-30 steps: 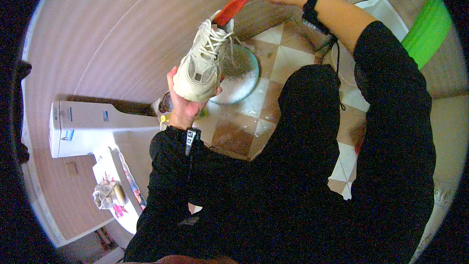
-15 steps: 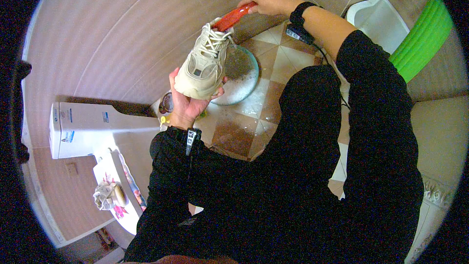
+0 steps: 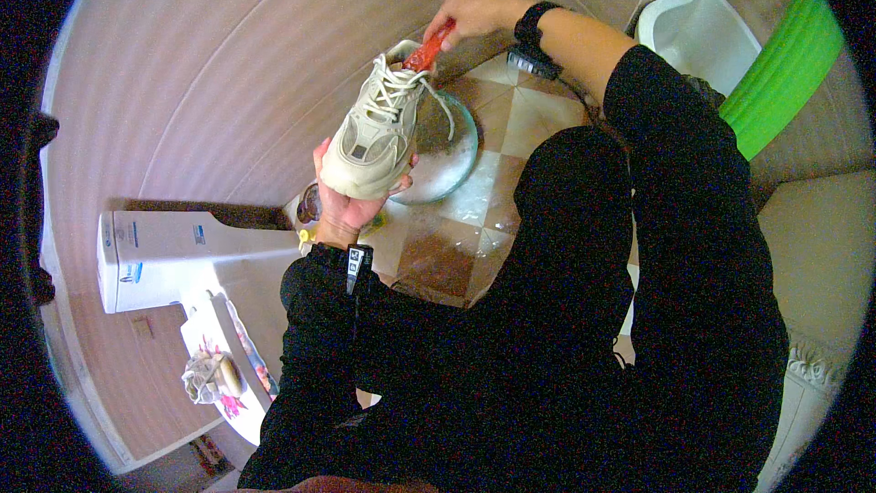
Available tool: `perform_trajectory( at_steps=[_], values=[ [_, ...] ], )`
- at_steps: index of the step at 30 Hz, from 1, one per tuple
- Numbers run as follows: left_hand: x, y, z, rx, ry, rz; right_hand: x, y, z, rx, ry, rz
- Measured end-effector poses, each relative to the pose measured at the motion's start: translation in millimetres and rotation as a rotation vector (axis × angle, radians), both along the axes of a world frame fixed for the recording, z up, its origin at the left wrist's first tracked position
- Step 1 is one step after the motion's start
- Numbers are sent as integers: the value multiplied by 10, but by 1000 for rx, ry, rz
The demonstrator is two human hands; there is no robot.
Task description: The person scrubs a white sneaker with a red brush over a basin of soapy water. They repeatedly dip the brush, scrub the upper and sole, and rinse the shoe under a shower head.
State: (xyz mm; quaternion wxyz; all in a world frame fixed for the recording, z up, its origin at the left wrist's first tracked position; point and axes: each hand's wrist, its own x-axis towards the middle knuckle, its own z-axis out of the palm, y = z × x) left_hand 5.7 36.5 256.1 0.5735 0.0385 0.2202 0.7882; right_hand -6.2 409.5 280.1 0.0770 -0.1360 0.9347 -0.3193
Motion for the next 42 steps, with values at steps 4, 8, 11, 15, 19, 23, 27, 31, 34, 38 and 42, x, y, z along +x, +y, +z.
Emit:
perform_trajectory(
  at_steps=[4,8,11,15,19,23,27,31,34,38,42],
  values=[
    [-11,7,-8,-91,21,37,160,-99,-12,-171,-107,99],
    [10,11,-16,-139,77,57,272,-187,306,470,17,-207],
    [29,16,-55,-142,68,123,382,-539,277,564,-18,-236],
    [-3,31,-163,-201,181,190,412,-856,-4,222,-43,-205],
    [-94,33,-253,-280,197,294,450,-836,-113,-600,-649,-492],
    [-131,19,-186,-239,200,295,539,-781,-91,-817,-667,-306],
    [-31,51,-78,-278,197,304,462,-832,-133,260,-118,-297],
    [-13,70,-55,-158,67,231,343,-875,-193,89,38,-353],
    [-136,-11,-30,-94,113,214,397,-868,-207,-194,29,-208],
    [-159,20,-25,-225,90,226,406,-754,-144,208,-13,-231],
    [-88,124,-98,-149,65,169,273,-712,-182,65,51,-258]
  ],
)
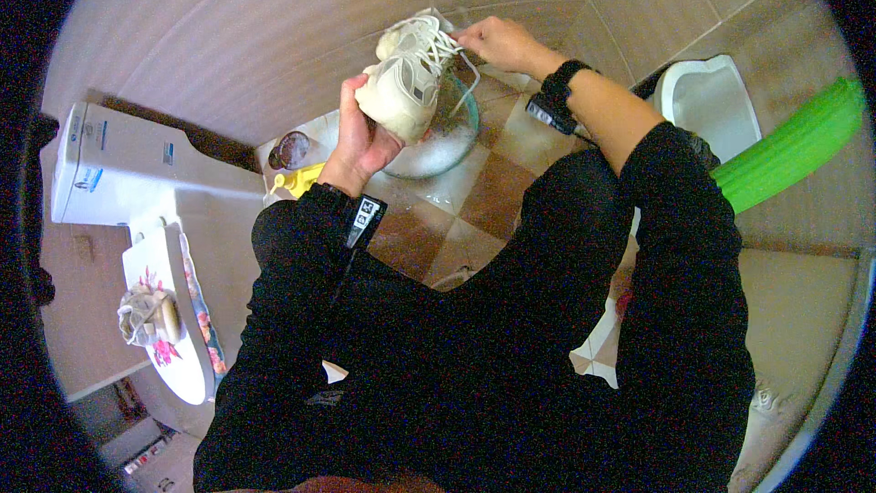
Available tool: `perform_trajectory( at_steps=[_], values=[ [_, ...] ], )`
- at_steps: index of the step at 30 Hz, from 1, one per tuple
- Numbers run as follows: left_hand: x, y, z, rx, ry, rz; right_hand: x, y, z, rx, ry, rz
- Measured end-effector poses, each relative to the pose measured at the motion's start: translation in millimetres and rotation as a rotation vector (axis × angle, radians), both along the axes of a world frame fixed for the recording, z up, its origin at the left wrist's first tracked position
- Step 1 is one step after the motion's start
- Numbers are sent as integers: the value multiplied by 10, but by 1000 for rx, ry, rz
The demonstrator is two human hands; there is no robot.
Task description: The person scrubs a white sneaker with a red brush over a basin of soapy water. They repeatedly dip the brush, scrub the upper and sole, and rinse the shoe under a shower head.
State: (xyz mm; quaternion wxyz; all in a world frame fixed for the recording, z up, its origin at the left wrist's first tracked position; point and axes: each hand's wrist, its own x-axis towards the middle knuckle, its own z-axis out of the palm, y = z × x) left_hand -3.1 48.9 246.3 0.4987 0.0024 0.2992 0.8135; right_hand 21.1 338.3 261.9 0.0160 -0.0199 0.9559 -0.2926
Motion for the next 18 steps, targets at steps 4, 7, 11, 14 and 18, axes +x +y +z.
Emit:
perform_trajectory(
  at_steps=[4,7,11,14,18],
  values=[
    [-239,-157,-3,-22,41,23,-15,17,-45,-172,-156,84],
    [-377,-194,-12,30,-119,-95,-52,61,-28,-41,-100,81],
    [-514,-235,2,27,-119,-180,-104,4,-47,-136,-176,89],
    [-665,-314,-16,27,-10,-245,-92,-101,-28,-341,-249,-13],
    [-812,-368,-194,55,39,-275,2,-154,148,-432,-384,-208]
  ],
)
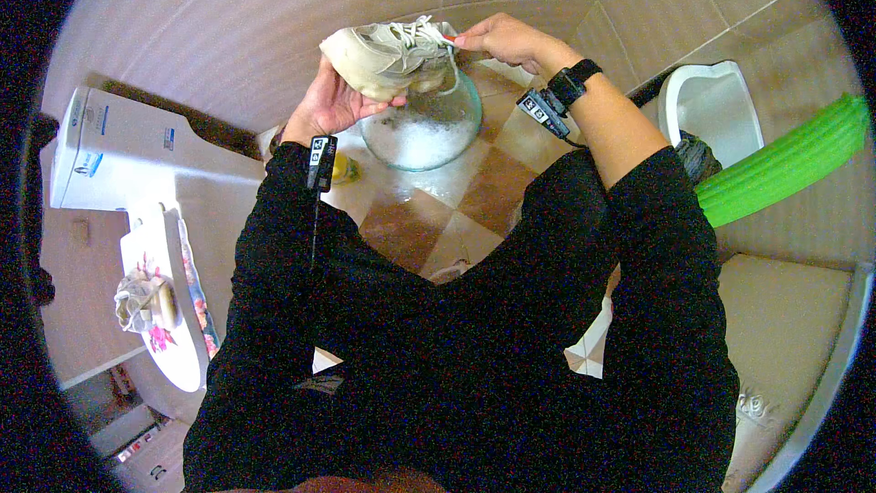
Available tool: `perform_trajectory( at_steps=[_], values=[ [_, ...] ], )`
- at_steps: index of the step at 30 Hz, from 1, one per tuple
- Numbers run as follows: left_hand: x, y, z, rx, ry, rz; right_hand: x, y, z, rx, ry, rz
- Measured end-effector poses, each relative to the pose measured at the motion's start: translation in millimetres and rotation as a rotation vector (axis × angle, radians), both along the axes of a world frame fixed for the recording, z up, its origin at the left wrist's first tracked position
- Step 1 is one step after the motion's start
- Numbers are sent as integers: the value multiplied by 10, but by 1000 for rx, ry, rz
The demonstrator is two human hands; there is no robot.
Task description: The person scrubs a white sneaker with a red brush over a basin of soapy water. They repeatedly dip the brush, scrub the upper and sole, and rinse the shoe under a shower head.
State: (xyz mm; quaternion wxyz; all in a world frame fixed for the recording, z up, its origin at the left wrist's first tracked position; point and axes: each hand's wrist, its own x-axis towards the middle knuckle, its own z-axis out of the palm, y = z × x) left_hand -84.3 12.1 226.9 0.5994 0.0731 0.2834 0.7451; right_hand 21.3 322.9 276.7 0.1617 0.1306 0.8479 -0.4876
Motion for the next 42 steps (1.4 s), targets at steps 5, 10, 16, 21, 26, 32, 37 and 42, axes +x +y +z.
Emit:
perform_trajectory(
  at_steps=[5,10,16,21,26,32,37,42],
  values=[
    [-142,-4,-188,108,-35,48,71,101,241,-277,-197,-102],
    [-295,-59,-144,88,135,117,46,152,209,-717,-359,-254],
    [-37,254,-252,-400,628,351,-37,63,229,-848,-325,-203],
    [94,757,-446,102,273,501,-47,-37,237,-810,-288,-192],
    [72,1009,-533,51,217,575,16,85,113,-381,-83,-156],
    [169,1195,-474,203,16,481,246,287,268,655,204,170],
    [309,1306,-400,161,0,463,123,18,266,601,358,123],
    [376,1338,-398,143,-73,486,1,209,285,547,187,222]
  ],
)
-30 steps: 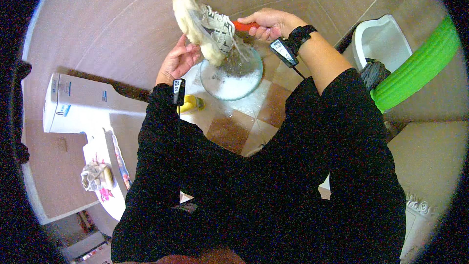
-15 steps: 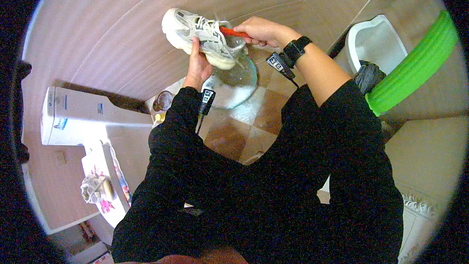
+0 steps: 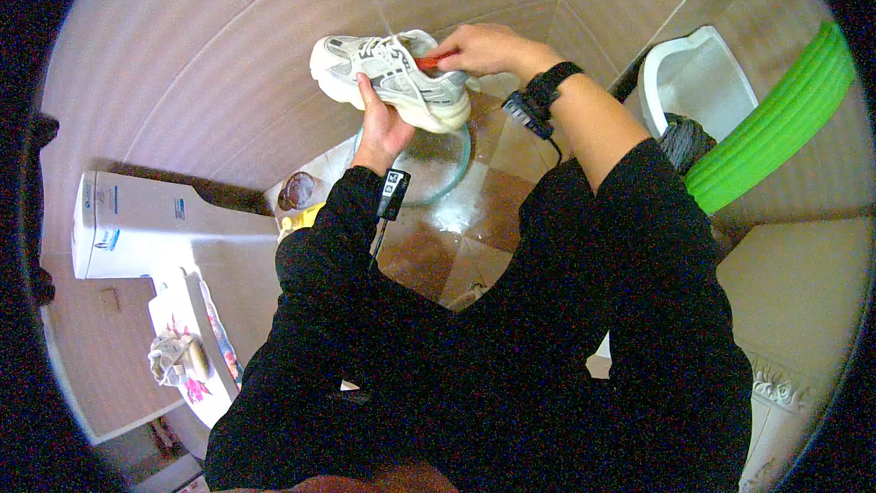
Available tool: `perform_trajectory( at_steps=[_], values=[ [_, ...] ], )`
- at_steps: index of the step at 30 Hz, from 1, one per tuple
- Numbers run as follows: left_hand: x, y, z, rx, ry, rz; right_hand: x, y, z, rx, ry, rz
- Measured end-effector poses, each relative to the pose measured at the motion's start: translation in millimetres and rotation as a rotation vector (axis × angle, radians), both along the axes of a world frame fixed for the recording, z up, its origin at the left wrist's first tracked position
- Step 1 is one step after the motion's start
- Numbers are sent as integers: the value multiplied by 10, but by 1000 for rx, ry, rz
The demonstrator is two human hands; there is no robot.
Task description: The person scrubs a white sneaker with a red brush over a basin of soapy water. They repeatedly dip the brush, scrub the upper and sole, and rinse the shoe under a shower head.
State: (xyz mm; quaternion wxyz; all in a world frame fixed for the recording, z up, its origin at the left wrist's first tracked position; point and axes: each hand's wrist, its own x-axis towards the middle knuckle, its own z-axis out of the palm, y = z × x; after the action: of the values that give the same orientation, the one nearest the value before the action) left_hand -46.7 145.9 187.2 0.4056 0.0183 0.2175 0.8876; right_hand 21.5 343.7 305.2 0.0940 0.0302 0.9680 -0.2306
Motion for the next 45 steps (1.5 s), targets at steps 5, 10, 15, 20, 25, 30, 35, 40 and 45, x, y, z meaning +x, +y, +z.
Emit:
perform_trajectory(
  at_steps=[5,10,15,20,25,30,35,40,45],
  values=[
    [22,53,-31,-31,45,-27,-128,-10,-180,37,334,20],
    [46,74,-23,-16,44,23,-243,-35,-305,-6,164,7],
    [6,39,-33,-44,30,-15,-289,-101,-216,21,297,71],
    [-28,19,-95,-34,158,93,-279,-6,-165,15,132,-6],
    [-36,2,-149,-52,18,1,-295,-117,-249,-261,257,126],
    [-18,-11,-140,-30,100,43,-219,-113,-242,-53,238,-84],
    [8,-4,-146,-47,78,20,-282,-77,-285,-133,260,15],
    [3,-5,-139,-84,94,-30,-330,43,-519,-26,389,-118],
    [-17,-13,-55,-113,172,48,-280,52,-573,-123,232,-283]
  ],
)
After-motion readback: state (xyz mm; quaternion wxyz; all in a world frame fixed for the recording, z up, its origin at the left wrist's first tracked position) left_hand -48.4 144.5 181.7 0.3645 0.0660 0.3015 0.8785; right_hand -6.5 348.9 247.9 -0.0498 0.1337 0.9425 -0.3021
